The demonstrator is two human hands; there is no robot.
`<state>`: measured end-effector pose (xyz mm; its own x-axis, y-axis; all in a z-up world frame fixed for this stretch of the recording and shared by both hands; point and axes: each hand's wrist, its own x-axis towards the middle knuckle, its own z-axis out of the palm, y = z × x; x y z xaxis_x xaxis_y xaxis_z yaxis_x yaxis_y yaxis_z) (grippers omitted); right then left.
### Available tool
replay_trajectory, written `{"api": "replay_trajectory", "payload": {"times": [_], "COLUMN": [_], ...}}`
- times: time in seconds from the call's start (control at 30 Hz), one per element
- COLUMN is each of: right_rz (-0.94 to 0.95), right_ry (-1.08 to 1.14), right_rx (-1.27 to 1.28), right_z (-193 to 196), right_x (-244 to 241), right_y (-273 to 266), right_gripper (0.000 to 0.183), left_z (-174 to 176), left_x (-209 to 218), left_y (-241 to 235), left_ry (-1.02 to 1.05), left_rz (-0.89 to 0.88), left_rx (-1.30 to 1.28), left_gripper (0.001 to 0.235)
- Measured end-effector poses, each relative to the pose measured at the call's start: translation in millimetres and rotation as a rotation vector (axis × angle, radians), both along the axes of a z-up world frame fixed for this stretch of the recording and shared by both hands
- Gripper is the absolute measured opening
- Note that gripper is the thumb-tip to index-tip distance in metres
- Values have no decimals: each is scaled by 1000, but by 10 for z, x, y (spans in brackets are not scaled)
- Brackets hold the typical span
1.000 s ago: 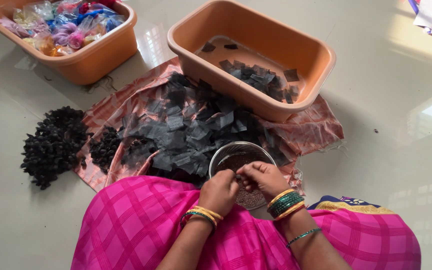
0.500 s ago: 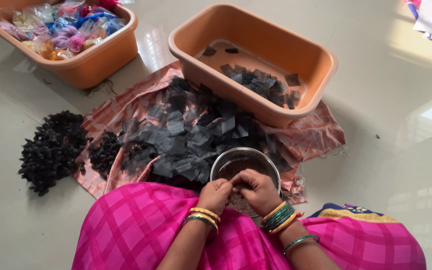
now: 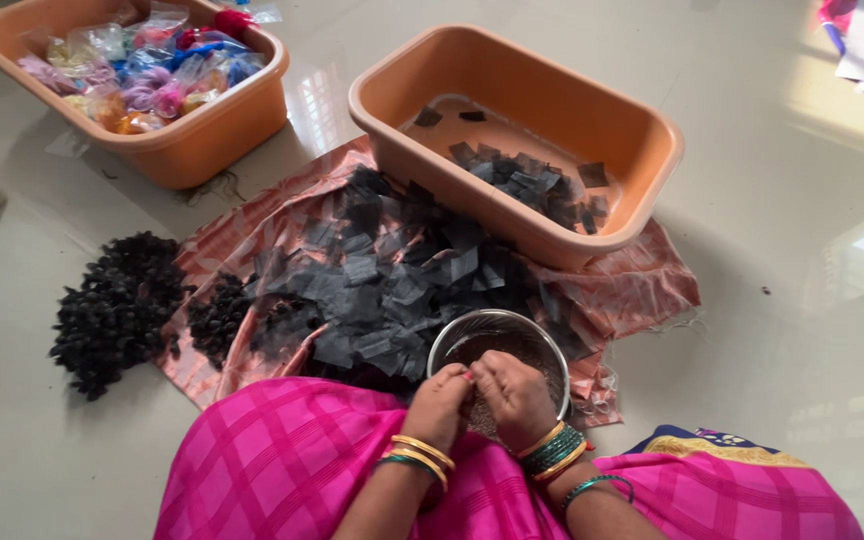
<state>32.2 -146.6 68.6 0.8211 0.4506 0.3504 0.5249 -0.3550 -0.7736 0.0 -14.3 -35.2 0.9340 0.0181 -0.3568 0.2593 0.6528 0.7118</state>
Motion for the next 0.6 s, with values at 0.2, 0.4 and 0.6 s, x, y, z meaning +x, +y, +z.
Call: {"api": "replay_trajectory", "payload": {"times": [0.2,0.4,0.6], "right_rz": [52,-74,-150], "right_ry": [527,1537,1684], "right_rx": [285,531,646], "right_z": [-828,-585,-397], "right_x": [228,280,216], "right_y": [-57,-204,-313], "right_gripper": [38,37,36], "left_z": [341,761,909], "left_x": [-111,-232,-248], "left_y": [-71,-51,-21], "left_ry": [-285,-599,-788], "left_rz": [185,165,186], "left_rx": [854,1257,1290], "left_gripper": [15,8,7]}}
